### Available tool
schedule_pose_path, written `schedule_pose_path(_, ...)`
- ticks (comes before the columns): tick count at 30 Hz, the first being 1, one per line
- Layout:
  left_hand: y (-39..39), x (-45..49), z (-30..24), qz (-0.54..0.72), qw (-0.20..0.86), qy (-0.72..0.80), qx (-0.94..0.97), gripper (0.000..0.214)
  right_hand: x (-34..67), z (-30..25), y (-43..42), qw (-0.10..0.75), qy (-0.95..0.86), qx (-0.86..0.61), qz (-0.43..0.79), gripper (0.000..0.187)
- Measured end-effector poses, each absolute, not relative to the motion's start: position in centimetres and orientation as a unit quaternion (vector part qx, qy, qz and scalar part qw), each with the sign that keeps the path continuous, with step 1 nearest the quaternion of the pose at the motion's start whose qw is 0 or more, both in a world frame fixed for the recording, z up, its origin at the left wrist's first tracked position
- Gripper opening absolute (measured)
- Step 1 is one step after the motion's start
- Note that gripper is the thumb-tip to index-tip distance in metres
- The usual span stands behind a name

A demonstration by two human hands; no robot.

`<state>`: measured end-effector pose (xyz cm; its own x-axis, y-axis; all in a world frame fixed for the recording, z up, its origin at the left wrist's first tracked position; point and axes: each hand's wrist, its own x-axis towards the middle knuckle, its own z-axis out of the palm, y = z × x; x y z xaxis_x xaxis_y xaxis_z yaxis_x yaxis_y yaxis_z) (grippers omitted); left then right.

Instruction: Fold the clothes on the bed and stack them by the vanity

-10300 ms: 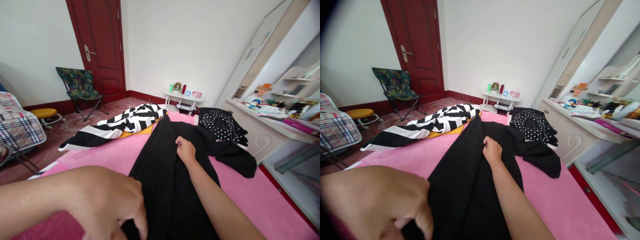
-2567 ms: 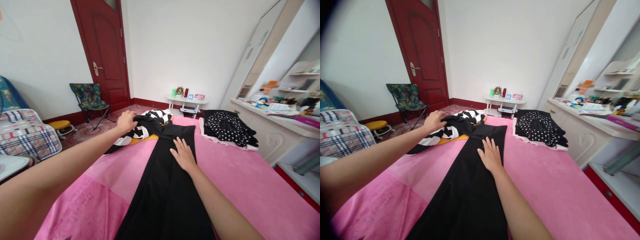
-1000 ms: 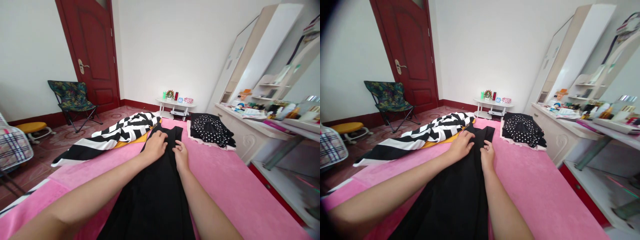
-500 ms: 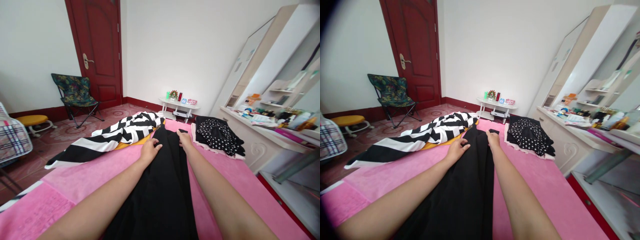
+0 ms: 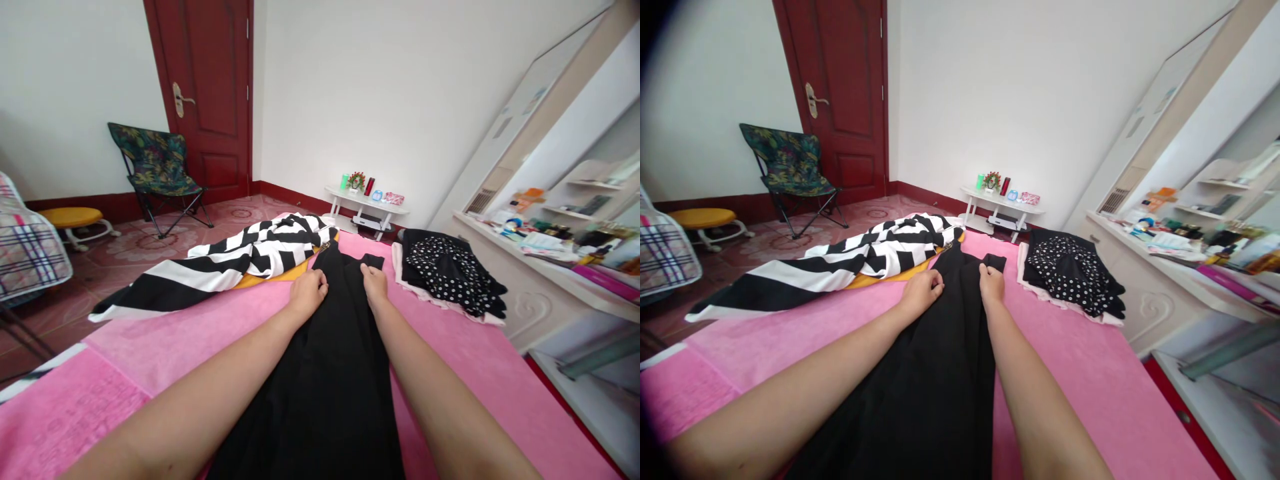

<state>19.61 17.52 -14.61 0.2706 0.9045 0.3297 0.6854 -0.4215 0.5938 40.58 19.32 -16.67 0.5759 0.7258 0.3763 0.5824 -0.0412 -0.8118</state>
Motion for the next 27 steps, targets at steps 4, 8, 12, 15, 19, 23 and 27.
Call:
schedule_pose_path(4, 17.9, 19.6, -15.1, 0.349, 0.184, 0.503, 0.769, 0.006, 40.4, -16.9, 19.1, 0.537, -0.436, -0.720, 0.050, 0.038)
schedule_pose_path(8, 18.0, 19.4, -15.1, 0.383, 0.202, 0.495, 0.753, 0.006, 40.0, -16.6, 18.6, 0.562, -0.416, -0.715, 0.017, 0.037)
schedule_pose_path(12, 18.4, 18.7, -14.6, 0.445, 0.234, 0.495, 0.709, 0.011, 40.1, -16.2, 18.2, 0.574, -0.385, -0.723, -0.017, 0.035)
schedule_pose_path(15, 19.2, 17.9, -14.5, 0.422, 0.254, 0.529, 0.691, 0.014, 40.7, -16.3, 17.9, 0.568, -0.354, -0.742, -0.038, 0.032)
schedule_pose_path(19, 19.7, 17.4, -14.7, 0.365, 0.254, 0.549, 0.708, 0.013, 41.2, -16.4, 17.9, 0.543, -0.342, -0.766, -0.038, 0.030)
schedule_pose_path(23, 18.4, 17.8, -13.6, 0.359, 0.188, 0.534, 0.742, 0.015, 40.3, -15.8, 17.3, 0.534, -0.349, -0.768, -0.062, 0.017)
schedule_pose_path(27, 15.7, 19.0, -11.3, 0.387, 0.127, 0.376, 0.832, 0.018, 38.5, -15.0, 16.5, 0.487, -0.443, -0.731, -0.180, 0.024)
